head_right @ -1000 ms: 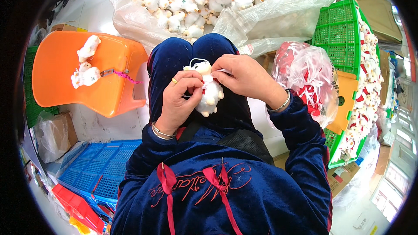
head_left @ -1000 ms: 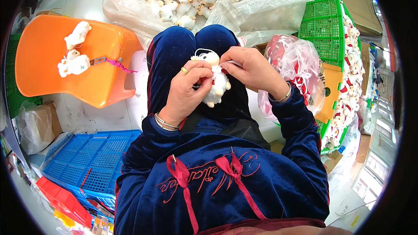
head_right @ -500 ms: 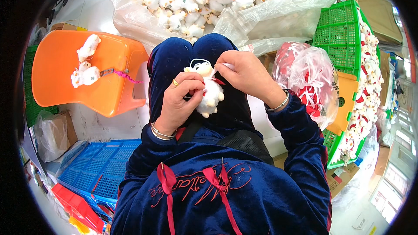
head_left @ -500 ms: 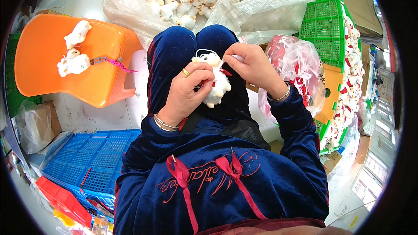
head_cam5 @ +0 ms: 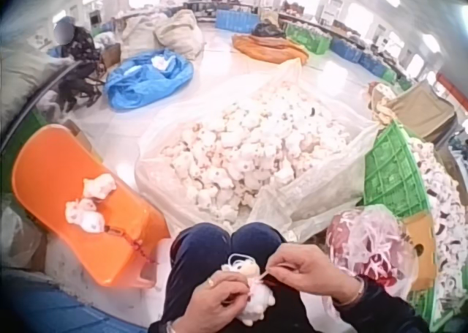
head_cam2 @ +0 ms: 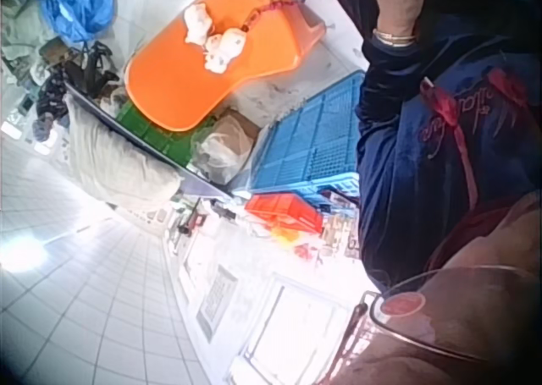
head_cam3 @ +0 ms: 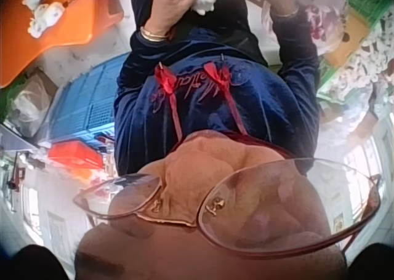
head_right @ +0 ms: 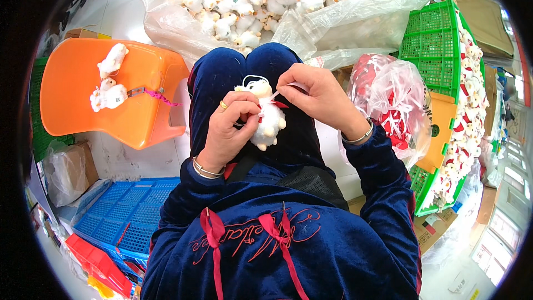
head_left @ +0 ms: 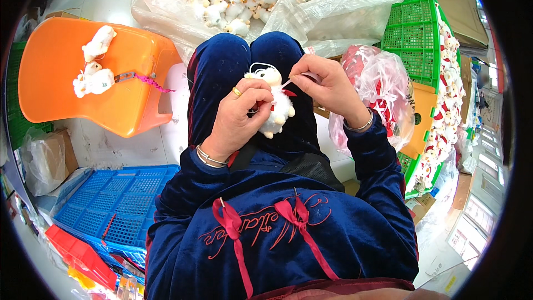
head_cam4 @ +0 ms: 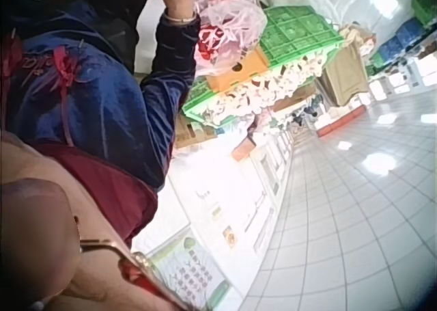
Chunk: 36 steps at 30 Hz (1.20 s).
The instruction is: The person ties red and white ribbons around small white plush toys, forming bows and adjusting them. They handle the toys one at a time, placing finished items on an orange stool nearby.
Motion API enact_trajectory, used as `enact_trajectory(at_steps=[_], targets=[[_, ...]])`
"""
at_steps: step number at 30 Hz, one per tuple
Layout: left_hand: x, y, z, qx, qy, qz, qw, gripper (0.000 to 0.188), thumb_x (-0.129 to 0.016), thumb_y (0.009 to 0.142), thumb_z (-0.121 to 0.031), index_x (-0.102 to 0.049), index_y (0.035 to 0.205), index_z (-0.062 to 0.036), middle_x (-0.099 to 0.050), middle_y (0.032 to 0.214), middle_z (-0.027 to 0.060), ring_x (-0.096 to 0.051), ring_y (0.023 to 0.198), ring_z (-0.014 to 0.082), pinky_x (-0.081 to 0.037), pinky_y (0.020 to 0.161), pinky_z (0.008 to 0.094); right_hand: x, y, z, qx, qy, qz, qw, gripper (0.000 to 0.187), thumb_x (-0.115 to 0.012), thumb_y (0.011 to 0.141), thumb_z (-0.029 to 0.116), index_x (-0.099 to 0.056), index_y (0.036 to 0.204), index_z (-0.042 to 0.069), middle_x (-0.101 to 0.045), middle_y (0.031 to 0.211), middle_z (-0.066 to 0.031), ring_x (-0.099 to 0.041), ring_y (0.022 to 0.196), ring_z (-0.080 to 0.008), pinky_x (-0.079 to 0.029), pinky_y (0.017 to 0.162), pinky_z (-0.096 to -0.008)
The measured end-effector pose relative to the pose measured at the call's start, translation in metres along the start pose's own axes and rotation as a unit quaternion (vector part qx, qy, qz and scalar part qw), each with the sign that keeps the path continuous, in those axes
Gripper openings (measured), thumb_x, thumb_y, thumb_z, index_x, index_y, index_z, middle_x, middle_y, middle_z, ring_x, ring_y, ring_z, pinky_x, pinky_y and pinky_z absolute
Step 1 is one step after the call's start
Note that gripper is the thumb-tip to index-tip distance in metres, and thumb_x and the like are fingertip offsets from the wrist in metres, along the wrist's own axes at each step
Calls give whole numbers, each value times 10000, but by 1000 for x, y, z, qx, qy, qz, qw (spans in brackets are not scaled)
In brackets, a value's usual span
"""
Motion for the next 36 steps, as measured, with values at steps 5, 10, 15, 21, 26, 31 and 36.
enact_trajectory(at_steps=[5,10,15,21,26,31,36], targets=[[0,-1,2,17,2,2,1000,187,-714,846,75,-688,999,-29,-657,1040,83,-671,873,204,-558,760,302,-2,-4,0,16,20,24,999,76,-707,938,46,-688,984,-11,-670,859,-46,-607,775,-111,-498,715,-262],[-2,-2,6,-3,4,5,1000,196,-717,850,55,-721,1023,-36,-657,1046,90,-676,907,233,-557,799,319,-2,-8,-1,-69,68,66,993,70,-706,948,47,-688,984,-10,-687,893,-20,-608,807,-74,-493,713,-241],[-1,-1,5,24,-8,0,1000,175,-716,859,56,-728,1011,-29,-650,1051,85,-670,889,197,-549,767,291,-6,-16,-1,-128,195,110,966,84,-703,964,63,-686,969,-19,-686,905,-2,-608,837,-59,-486,737,-229],[1,2,2,21,-7,-3,1000,145,-727,869,45,-722,1003,-11,-639,1050,76,-637,817,147,-528,708,259,-7,-16,-11,-25,92,56,994,126,-751,930,105,-686,931,-3,-656,928,-38,-623,882,-124,-492,777,-276],[0,2,2,39,-22,-17,999,133,-733,867,41,-718,987,-15,-631,1047,61,-595,783,113,-497,692,242,-8,-12,22,122,-84,-70,986,182,-820,839,136,-689,911,33,-622,914,-89,-615,867,-232,-486,756,-323],[0,2,2,43,-32,-21,998,113,-739,869,34,-711,969,-12,-627,1041,62,-577,753,105,-483,669,238,-26,-12,18,46,-73,-22,996,157,-799,867,136,-695,918,31,-611,831,-72,-613,773,-221,-493,683,-340],[1,3,4,67,-28,-18,997,99,-757,862,7,-709,945,-15,-609,1021,53,-555,740,102,-470,667,238,-28,-14,7,23,-13,0,1000,96,-739,921,75,-685,942,-2,-658,866,-82,-646,782,-186,-514,689,-308]])
Point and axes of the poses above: each hand's wrist, its own y-axis towards the middle knuckle, its own x-axis out of the back of the hand, z = x × y, the point moved 4 cm from there along y, towards the middle knuckle
